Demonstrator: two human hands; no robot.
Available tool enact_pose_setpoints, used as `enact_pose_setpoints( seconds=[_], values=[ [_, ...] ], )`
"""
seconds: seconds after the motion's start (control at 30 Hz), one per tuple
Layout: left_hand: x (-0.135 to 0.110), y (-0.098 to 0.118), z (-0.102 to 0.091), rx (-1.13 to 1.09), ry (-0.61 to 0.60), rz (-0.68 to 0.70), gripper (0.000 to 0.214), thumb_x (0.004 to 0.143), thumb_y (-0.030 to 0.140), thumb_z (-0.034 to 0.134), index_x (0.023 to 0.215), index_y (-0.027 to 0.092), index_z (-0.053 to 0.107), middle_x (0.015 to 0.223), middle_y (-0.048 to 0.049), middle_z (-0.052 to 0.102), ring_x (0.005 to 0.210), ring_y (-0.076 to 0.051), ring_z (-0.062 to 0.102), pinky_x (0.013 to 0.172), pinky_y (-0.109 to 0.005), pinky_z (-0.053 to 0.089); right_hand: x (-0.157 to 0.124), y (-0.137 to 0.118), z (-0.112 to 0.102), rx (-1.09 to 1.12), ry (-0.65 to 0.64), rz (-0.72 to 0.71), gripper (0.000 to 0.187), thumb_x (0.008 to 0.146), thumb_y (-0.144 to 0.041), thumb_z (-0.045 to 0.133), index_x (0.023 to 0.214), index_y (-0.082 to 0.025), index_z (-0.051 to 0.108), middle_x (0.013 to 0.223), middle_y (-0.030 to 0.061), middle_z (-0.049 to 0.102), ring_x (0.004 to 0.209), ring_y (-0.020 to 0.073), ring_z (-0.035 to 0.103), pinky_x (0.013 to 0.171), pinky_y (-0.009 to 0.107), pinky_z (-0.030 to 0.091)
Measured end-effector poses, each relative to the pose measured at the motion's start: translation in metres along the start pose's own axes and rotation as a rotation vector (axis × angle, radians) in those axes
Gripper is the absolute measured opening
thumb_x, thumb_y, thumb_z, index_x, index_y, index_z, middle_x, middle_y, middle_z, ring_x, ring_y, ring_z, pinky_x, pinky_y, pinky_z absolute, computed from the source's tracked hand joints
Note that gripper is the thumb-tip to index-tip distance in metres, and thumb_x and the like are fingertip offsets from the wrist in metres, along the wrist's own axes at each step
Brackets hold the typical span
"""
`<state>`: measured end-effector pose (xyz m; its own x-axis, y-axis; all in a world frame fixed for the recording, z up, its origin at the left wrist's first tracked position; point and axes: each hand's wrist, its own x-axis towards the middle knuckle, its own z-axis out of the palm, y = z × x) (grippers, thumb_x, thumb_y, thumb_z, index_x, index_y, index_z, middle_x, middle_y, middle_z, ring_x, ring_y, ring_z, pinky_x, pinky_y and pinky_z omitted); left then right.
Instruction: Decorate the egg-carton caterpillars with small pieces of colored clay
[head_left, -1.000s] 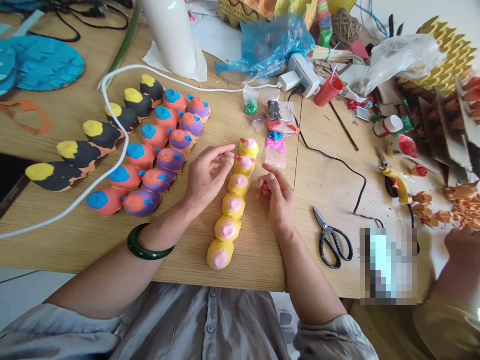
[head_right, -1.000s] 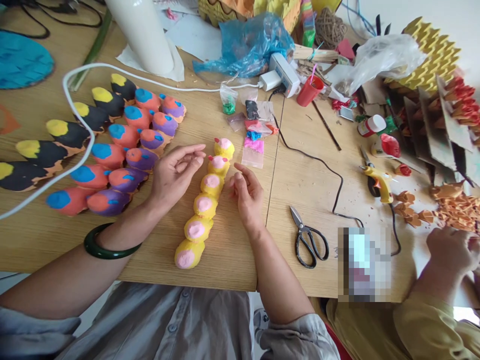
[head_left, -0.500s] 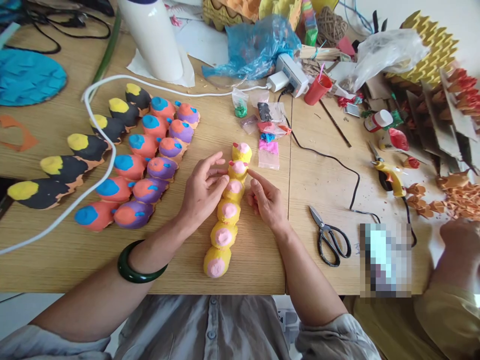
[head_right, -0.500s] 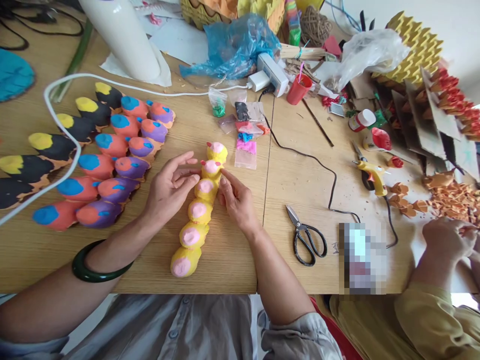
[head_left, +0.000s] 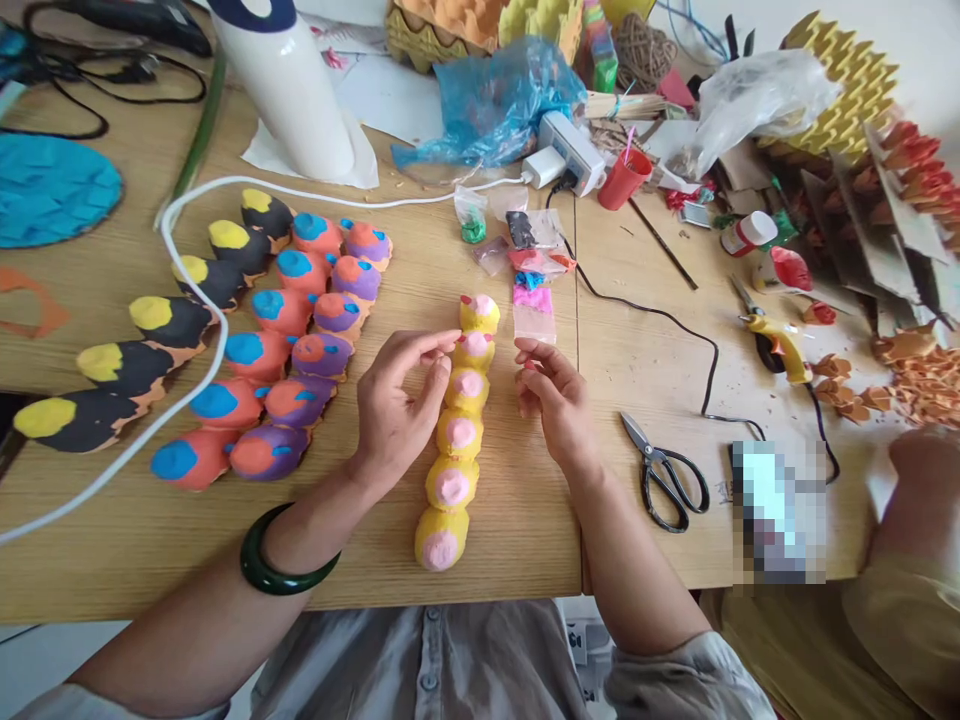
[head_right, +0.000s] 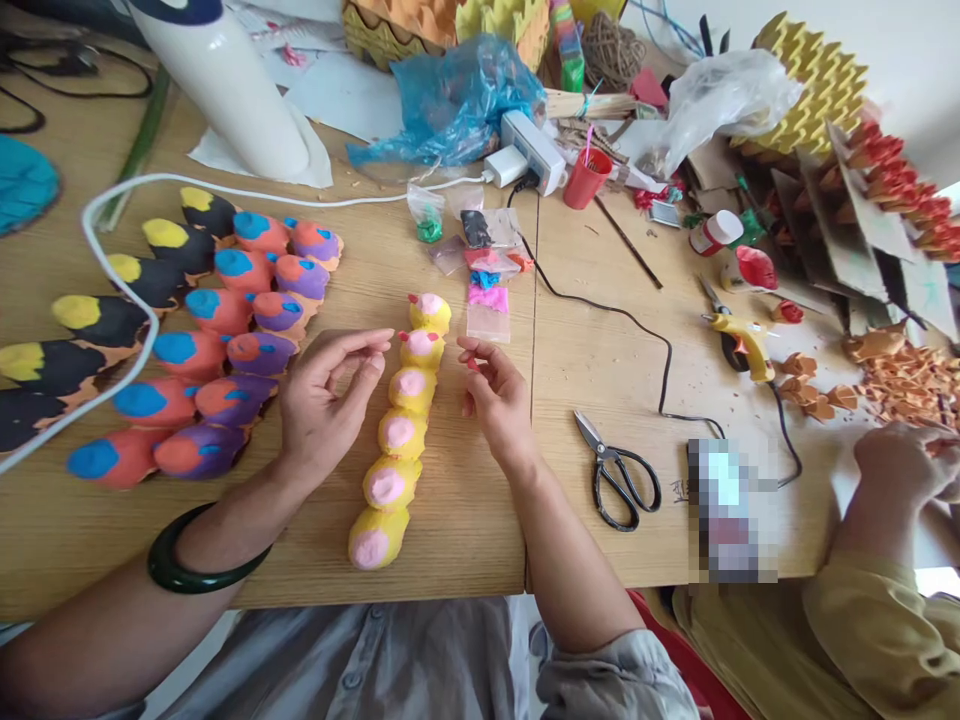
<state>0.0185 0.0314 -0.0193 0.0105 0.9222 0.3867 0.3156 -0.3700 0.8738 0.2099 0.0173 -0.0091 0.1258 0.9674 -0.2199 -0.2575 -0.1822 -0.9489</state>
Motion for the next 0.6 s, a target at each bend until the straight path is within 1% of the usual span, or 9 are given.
enact_pose_setpoints(
  seconds=[0.13, 0.2, 0.23, 0.3, 0.37, 0.4, 0.43, 0.5, 0.6],
  values=[
    [0.001, 0.001, 0.001, 0.004, -0.046, 0.009, 0.018, 0.103, 0.026, 0.061, 0.106, 0.024, 0.079, 0.106, -0.0026, 0.081, 0.097, -0.019, 0.075, 0.090, -0.035, 0.060, 0.003, 0.000, 0.005, 0.070, -0.001, 0.127, 0.027, 0.082, -0.032, 0.073, 0.107, -0.021, 0.074, 0.077, -0.0045, 0.056, 0.055, 0.0064, 0.040, 0.041, 0.019, 0.028],
    [0.001, 0.000, 0.001, -0.032, -0.055, -0.013, 0.018, 0.104, 0.027, 0.062, 0.106, 0.024, 0.079, 0.106, -0.0027, 0.081, 0.097, -0.019, 0.075, 0.090, -0.034, 0.060, 0.006, 0.000, 0.006, 0.061, 0.023, 0.133, 0.025, 0.082, -0.032, 0.074, 0.104, -0.020, 0.074, 0.073, -0.0057, 0.055, 0.053, 0.0058, 0.037, 0.040, 0.019, 0.028],
    [0.000, -0.001, 0.001, -0.050, -0.053, -0.024, 0.018, 0.104, 0.029, 0.062, 0.107, 0.024, 0.079, 0.107, -0.0029, 0.081, 0.097, -0.019, 0.076, 0.090, -0.034, 0.061, 0.007, 0.000, 0.006, 0.060, 0.036, 0.113, 0.024, 0.080, -0.029, 0.074, 0.103, -0.020, 0.075, 0.074, -0.0054, 0.058, 0.053, 0.0057, 0.039, 0.041, 0.018, 0.032],
    [0.001, -0.002, 0.001, -0.073, -0.047, -0.030, 0.018, 0.104, 0.030, 0.062, 0.110, 0.024, 0.078, 0.108, -0.0032, 0.080, 0.097, -0.019, 0.076, 0.090, -0.034, 0.061, 0.009, 0.001, 0.005, 0.089, 0.033, 0.067, 0.027, 0.075, -0.023, 0.075, 0.102, -0.022, 0.075, 0.085, -0.0033, 0.065, 0.062, 0.0071, 0.051, 0.048, 0.019, 0.045],
    [0.001, -0.001, 0.000, -0.063, -0.054, 0.010, 0.018, 0.105, 0.028, 0.062, 0.112, 0.024, 0.078, 0.110, -0.0031, 0.081, 0.099, -0.019, 0.076, 0.092, -0.035, 0.060, 0.009, 0.001, 0.004, 0.141, -0.011, 0.033, 0.030, 0.075, -0.020, 0.075, 0.105, -0.022, 0.075, 0.099, -0.0002, 0.072, 0.076, 0.0102, 0.063, 0.060, 0.022, 0.057],
    [0.001, 0.000, 0.000, -0.049, -0.063, 0.053, 0.018, 0.105, 0.027, 0.062, 0.113, 0.024, 0.078, 0.111, -0.0028, 0.081, 0.099, -0.019, 0.076, 0.093, -0.035, 0.060, 0.008, 0.002, 0.003, 0.160, -0.045, 0.023, 0.030, 0.078, -0.021, 0.076, 0.107, -0.022, 0.074, 0.103, 0.0012, 0.074, 0.081, 0.0117, 0.066, 0.064, 0.024, 0.060],
    [0.001, 0.001, -0.001, -0.030, -0.075, 0.099, 0.019, 0.105, 0.025, 0.062, 0.115, 0.024, 0.078, 0.111, -0.0026, 0.081, 0.101, -0.019, 0.075, 0.094, -0.035, 0.059, 0.006, 0.002, 0.003, 0.172, -0.078, 0.013, 0.029, 0.082, -0.024, 0.076, 0.111, -0.022, 0.072, 0.104, 0.0022, 0.076, 0.082, 0.0125, 0.068, 0.066, 0.025, 0.061],
    [0.001, 0.004, -0.001, 0.010, -0.096, 0.187, 0.020, 0.106, 0.023, 0.062, 0.118, 0.026, 0.078, 0.115, -0.0026, 0.081, 0.106, -0.020, 0.075, 0.097, -0.036, 0.059, 0.002, 0.004, 0.003, 0.168, -0.144, -0.010, 0.032, 0.090, -0.033, 0.075, 0.120, -0.023, 0.069, 0.101, 0.0029, 0.079, 0.076, 0.0126, 0.068, 0.063, 0.027, 0.061],
    [0.000, 0.007, -0.001, 0.053, -0.125, 0.250, 0.023, 0.105, 0.024, 0.063, 0.123, 0.028, 0.077, 0.123, -0.0038, 0.079, 0.116, -0.021, 0.073, 0.103, -0.039, 0.059, -0.005, 0.006, 0.004, 0.113, -0.206, -0.059, 0.046, 0.096, -0.042, 0.075, 0.136, -0.026, 0.062, 0.099, 0.0023, 0.081, 0.068, 0.0127, 0.068, 0.061, 0.028, 0.061]
  ],
)
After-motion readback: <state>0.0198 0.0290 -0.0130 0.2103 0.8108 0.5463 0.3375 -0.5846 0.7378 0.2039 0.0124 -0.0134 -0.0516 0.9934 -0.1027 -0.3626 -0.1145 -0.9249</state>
